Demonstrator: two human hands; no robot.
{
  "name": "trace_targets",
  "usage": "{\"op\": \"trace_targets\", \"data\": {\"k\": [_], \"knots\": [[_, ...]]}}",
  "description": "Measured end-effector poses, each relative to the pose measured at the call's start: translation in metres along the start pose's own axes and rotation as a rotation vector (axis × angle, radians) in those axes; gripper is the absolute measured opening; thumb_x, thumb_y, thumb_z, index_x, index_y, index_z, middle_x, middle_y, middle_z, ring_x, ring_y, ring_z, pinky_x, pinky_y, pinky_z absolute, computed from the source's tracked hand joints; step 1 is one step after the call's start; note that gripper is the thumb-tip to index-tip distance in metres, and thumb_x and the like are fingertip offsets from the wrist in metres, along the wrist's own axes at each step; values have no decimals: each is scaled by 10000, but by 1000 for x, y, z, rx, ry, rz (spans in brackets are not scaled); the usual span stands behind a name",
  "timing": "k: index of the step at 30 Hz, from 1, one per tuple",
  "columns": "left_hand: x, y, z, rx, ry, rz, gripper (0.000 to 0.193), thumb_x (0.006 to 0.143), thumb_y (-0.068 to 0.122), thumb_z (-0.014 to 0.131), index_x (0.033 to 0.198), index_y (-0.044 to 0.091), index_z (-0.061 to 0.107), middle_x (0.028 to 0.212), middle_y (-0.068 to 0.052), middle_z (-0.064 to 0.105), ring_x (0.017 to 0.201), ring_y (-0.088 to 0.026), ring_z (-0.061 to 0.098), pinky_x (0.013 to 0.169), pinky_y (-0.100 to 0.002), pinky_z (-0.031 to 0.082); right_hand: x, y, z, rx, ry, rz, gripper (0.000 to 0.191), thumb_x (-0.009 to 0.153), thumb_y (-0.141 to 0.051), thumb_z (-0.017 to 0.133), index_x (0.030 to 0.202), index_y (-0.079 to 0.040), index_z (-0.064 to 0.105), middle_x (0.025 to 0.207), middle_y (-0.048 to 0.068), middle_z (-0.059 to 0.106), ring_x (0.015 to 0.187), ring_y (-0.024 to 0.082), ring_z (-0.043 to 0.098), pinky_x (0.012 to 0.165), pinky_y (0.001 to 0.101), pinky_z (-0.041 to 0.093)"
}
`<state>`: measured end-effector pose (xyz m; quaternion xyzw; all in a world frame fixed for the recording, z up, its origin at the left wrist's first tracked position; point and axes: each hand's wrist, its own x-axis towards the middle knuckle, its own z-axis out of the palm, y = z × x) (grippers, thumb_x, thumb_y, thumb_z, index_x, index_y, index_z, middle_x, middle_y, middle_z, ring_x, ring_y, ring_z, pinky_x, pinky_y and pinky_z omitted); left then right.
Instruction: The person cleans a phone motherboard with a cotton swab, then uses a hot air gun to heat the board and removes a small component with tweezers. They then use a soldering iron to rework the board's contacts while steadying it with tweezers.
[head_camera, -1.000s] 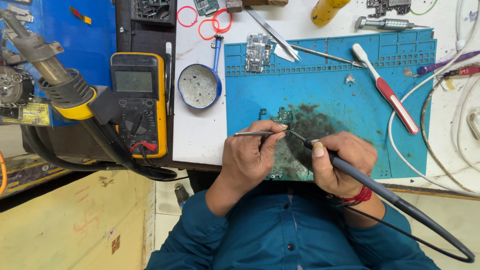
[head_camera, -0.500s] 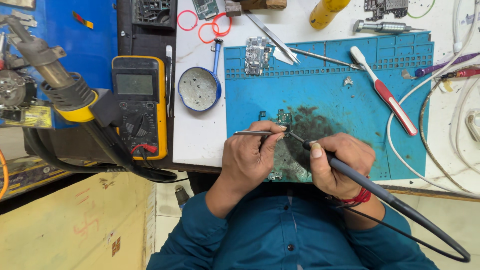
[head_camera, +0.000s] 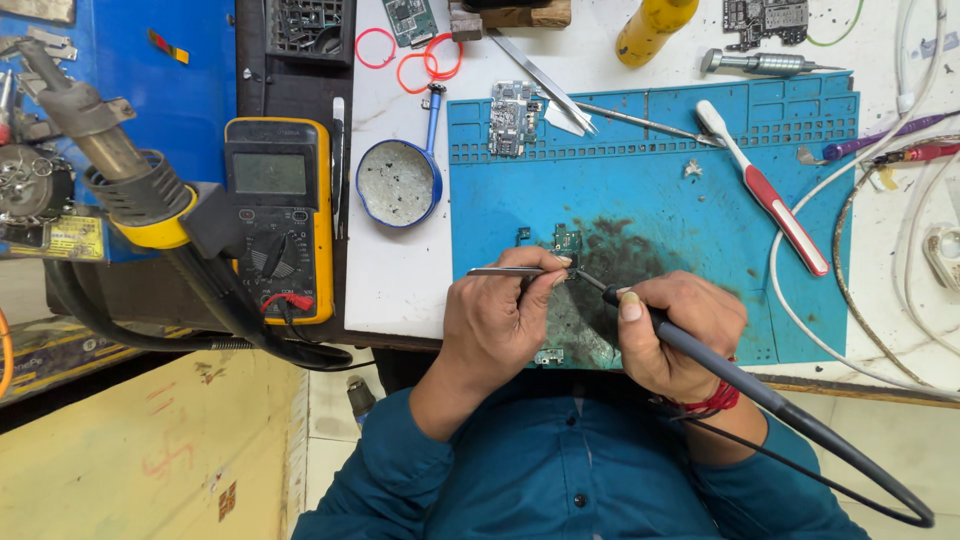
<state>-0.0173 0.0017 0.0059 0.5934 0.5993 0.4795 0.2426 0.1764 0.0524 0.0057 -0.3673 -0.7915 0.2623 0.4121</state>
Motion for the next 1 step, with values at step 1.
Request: {"op": "trace_targets", "data": {"k": [1], "knots": [[0,0,0,-2,0,3,100,1021,101,687,1076,44,625,986,-71,735,706,-234,716,616,-346,552,0,0,0,1,3,-3,111,962,-64,674,883,-27,605,765,108,674,606,231,622,535,306,471]]}}
